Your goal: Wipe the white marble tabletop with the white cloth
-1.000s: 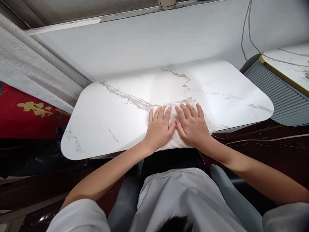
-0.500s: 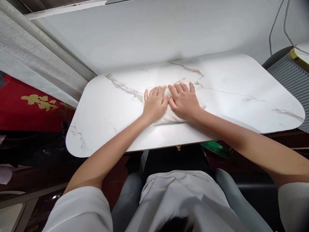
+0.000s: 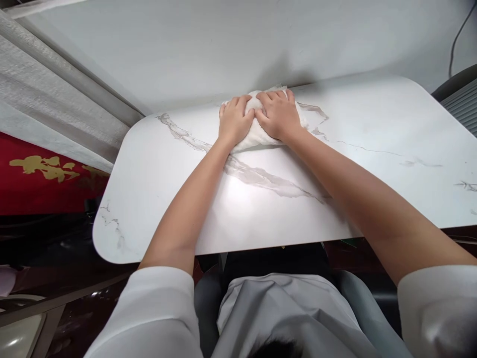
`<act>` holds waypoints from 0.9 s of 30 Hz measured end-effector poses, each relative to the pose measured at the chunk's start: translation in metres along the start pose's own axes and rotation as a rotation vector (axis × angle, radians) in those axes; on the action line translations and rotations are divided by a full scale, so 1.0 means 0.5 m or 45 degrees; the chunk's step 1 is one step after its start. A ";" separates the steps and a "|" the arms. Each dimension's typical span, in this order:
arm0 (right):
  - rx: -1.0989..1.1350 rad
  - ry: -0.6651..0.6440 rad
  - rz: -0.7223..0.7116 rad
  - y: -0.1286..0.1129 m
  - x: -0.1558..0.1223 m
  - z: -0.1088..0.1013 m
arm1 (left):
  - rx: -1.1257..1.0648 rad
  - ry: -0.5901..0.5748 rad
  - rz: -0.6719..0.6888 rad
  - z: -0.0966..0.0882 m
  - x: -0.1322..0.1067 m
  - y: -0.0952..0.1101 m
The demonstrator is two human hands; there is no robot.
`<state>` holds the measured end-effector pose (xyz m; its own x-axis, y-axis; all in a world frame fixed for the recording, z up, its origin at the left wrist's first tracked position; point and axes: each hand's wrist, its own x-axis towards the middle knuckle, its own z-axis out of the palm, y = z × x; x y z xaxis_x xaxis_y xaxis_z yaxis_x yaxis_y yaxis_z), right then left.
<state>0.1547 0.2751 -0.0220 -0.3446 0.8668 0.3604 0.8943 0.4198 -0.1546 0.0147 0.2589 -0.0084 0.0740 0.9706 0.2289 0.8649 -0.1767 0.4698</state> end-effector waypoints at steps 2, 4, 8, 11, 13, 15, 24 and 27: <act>-0.011 -0.030 0.036 0.001 0.019 0.000 | -0.001 0.010 -0.005 0.005 0.023 -0.006; -0.017 -0.062 0.089 -0.003 0.034 -0.005 | -0.004 0.016 0.000 0.009 0.044 -0.013; -0.012 -0.080 0.146 -0.007 0.059 -0.012 | -0.027 0.026 0.013 0.015 0.079 -0.025; -0.023 -0.068 0.151 -0.003 0.073 -0.009 | -0.056 0.033 0.019 0.017 0.094 -0.030; -0.026 -0.037 0.140 0.001 0.077 -0.006 | -0.066 0.029 0.007 0.018 0.099 -0.032; -0.023 -0.004 0.130 0.004 0.078 -0.006 | -0.068 0.026 -0.006 0.019 0.101 -0.034; 0.013 -0.059 0.058 0.006 0.049 -0.013 | -0.013 0.082 0.015 0.016 0.070 -0.022; 0.039 -0.084 0.031 0.001 0.023 -0.019 | 0.019 0.090 0.003 0.011 0.037 -0.008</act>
<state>0.1540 0.2828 -0.0094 -0.3420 0.8922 0.2949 0.8937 0.4058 -0.1913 0.0152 0.2784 -0.0107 0.0408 0.9562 0.2900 0.8722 -0.1757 0.4565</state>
